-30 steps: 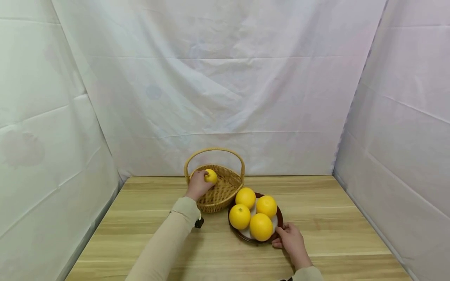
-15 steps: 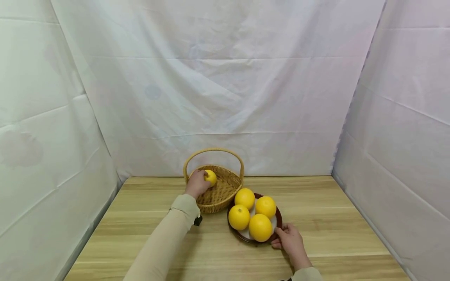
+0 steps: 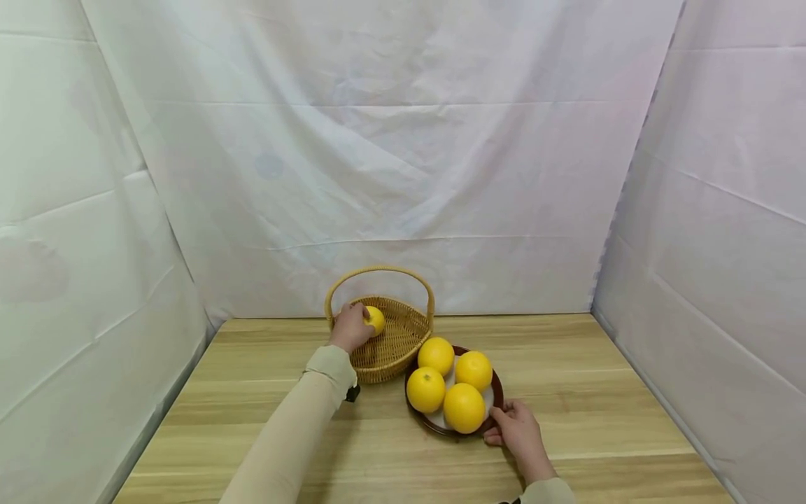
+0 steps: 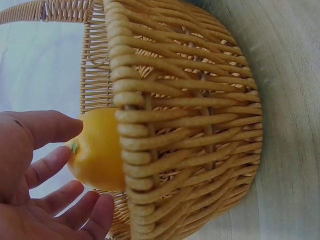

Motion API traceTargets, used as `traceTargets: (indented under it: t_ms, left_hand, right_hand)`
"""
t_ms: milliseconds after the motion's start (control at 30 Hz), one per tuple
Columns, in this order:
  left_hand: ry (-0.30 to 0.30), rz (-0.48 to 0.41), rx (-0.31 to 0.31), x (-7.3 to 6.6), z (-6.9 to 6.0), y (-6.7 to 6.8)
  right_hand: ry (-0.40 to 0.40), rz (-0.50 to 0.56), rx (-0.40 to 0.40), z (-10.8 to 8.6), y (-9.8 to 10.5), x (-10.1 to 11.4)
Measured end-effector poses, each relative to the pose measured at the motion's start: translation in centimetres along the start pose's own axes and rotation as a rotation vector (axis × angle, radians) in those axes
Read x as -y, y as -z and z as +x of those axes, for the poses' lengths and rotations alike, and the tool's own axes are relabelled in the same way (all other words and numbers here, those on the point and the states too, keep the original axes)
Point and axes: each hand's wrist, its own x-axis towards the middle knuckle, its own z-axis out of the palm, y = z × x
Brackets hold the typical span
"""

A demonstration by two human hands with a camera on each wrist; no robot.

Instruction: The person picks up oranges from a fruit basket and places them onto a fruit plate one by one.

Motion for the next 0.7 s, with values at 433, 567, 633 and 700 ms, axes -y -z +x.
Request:
traceTargets:
  t_ms: [433,567,633,700]
  left_hand:
    - [-0.03,0.002,0.06,-0.34,0.3,0.16]
    - [-0.035,0.009,0.057,-0.37,0.38,0.2]
    - [-0.043,0.017,0.051,-0.28,0.46,0.17]
    - [-0.045,0.026,0.048,-0.04,0.64,0.01]
  right_hand:
    - [0.004,0.011,0.003,-0.12,0.0,0.12]
    - [0.005,0.01,0.0,-0.17,-0.02,0.1]
    - [0.007,0.008,-0.003,-0.18,-0.03,0.07]
    - [0.011,0.005,-0.001,-0.17,-0.07,0.03]
